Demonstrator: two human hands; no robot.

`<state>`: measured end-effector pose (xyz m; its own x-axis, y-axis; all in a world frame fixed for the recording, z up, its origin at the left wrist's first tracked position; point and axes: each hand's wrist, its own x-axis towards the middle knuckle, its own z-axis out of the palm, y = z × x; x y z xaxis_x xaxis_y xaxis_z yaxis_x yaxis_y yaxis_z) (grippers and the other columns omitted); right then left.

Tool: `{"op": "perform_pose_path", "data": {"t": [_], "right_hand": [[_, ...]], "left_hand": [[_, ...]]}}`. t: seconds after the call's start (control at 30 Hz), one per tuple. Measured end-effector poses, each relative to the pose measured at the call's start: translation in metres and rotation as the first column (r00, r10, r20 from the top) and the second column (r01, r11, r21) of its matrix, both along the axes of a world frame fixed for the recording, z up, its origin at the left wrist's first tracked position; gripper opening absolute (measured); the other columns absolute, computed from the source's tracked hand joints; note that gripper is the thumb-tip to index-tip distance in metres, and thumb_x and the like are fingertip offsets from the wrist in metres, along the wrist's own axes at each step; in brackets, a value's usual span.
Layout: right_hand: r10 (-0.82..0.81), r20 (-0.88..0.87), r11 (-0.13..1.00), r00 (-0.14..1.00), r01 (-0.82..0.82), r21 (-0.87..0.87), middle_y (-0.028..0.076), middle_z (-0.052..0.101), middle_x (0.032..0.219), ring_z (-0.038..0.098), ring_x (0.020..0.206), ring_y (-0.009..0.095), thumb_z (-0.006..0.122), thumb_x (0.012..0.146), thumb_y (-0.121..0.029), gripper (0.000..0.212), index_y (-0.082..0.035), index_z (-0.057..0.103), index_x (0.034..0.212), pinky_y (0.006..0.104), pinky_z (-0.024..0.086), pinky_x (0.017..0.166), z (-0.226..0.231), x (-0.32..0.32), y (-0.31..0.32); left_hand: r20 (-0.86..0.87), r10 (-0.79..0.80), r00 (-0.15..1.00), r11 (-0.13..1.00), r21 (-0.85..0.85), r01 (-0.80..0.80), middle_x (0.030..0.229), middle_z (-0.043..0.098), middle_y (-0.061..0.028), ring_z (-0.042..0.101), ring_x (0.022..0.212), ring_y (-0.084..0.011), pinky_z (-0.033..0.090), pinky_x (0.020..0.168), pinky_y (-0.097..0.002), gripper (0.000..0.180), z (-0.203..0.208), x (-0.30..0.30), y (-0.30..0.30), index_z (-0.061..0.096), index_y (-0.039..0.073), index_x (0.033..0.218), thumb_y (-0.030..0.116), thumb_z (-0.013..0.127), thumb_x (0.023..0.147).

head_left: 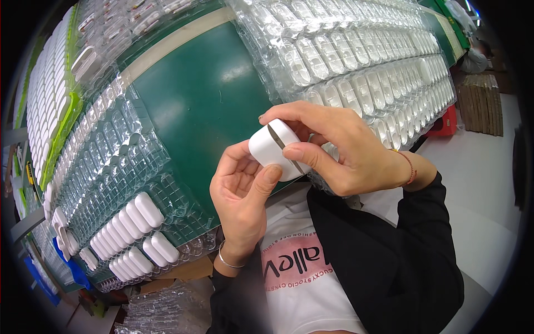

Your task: The person repeatedly picks up white earbud case halves from a green tray, inserts a small white component into the base, and closes the case. They place the assembled unit back into the tray and repeat the process. At 01:29, the person briefly handles a small red and white cylindrical item before returning to assembling the white cases.

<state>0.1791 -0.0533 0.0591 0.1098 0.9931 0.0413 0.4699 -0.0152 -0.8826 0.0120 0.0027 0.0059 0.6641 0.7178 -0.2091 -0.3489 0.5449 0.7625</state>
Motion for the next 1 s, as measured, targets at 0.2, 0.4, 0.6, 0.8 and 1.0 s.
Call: {"op": "perform_pose_path", "data": {"t": [0.2, 0.4, 0.6, 0.8, 1.0], "right_hand": [[-0.008, -0.039, 1.000, 0.999, 0.008, 0.017, 0.017, 0.063, 0.087, 0.063, 0.075, 0.034, 0.060, 0.086, -0.009, 0.025, 0.000, 0.055, 0.110, 0.0385, 0.048, 0.066, -0.001, -0.003, 0.001], [-0.046, -0.147, 0.999, 0.988, 0.046, -0.003, 0.018, 0.064, 0.080, 0.064, 0.072, 0.030, 0.058, 0.086, -0.006, 0.020, 0.002, 0.056, 0.105, 0.0350, 0.048, 0.063, 0.000, -0.006, 0.001], [0.013, -0.337, 0.951, 0.941, -0.115, -0.286, 0.015, 0.063, 0.104, 0.063, 0.098, 0.016, 0.053, 0.091, -0.002, 0.031, 0.005, 0.050, 0.121, 0.0306, 0.052, 0.087, 0.015, 0.004, 0.005], [0.080, 0.010, 0.985, 0.997, -0.078, -0.155, 0.014, 0.064, 0.094, 0.067, 0.083, 0.019, 0.059, 0.088, -0.002, 0.031, 0.003, 0.053, 0.117, 0.0304, 0.053, 0.074, 0.011, -0.002, 0.003], [-0.039, 0.168, 0.998, 0.985, 0.030, 0.056, 0.018, 0.064, 0.084, 0.063, 0.071, 0.037, 0.062, 0.086, -0.010, 0.027, 0.001, 0.053, 0.108, 0.0401, 0.049, 0.060, -0.002, -0.015, -0.003]], "left_hand": [[0.156, 0.052, 0.986, 0.998, 0.023, -0.056, 0.108, 0.061, -0.0119, 0.061, 0.102, -0.0178, 0.050, 0.089, -0.0295, 0.036, -0.017, 0.000, 0.000, 0.051, -0.003, 0.112, -0.002, 0.072, 0.082], [0.030, -0.020, 0.999, 0.998, 0.052, 0.018, 0.112, 0.060, -0.0105, 0.058, 0.102, -0.0151, 0.045, 0.091, -0.0294, 0.048, -0.005, -0.004, 0.004, 0.050, -0.006, 0.118, 0.015, 0.075, 0.082], [0.057, -0.089, 0.994, 0.983, -0.157, 0.097, 0.124, 0.057, -0.0132, 0.058, 0.112, -0.0201, 0.044, 0.099, -0.0340, 0.068, -0.009, -0.009, 0.002, 0.042, -0.010, 0.133, 0.022, 0.074, 0.082], [0.019, -0.050, 0.999, 0.997, -0.060, 0.051, 0.117, 0.059, -0.0130, 0.058, 0.108, -0.0178, 0.045, 0.095, -0.0320, 0.052, -0.005, -0.010, 0.000, 0.047, -0.008, 0.125, 0.015, 0.071, 0.085], [0.086, 0.054, 0.995, 0.994, -0.099, -0.046, 0.110, 0.062, -0.0118, 0.061, 0.102, -0.0170, 0.049, 0.087, -0.0293, 0.036, -0.010, -0.005, -0.006, 0.052, -0.003, 0.115, 0.000, 0.070, 0.084]]}}
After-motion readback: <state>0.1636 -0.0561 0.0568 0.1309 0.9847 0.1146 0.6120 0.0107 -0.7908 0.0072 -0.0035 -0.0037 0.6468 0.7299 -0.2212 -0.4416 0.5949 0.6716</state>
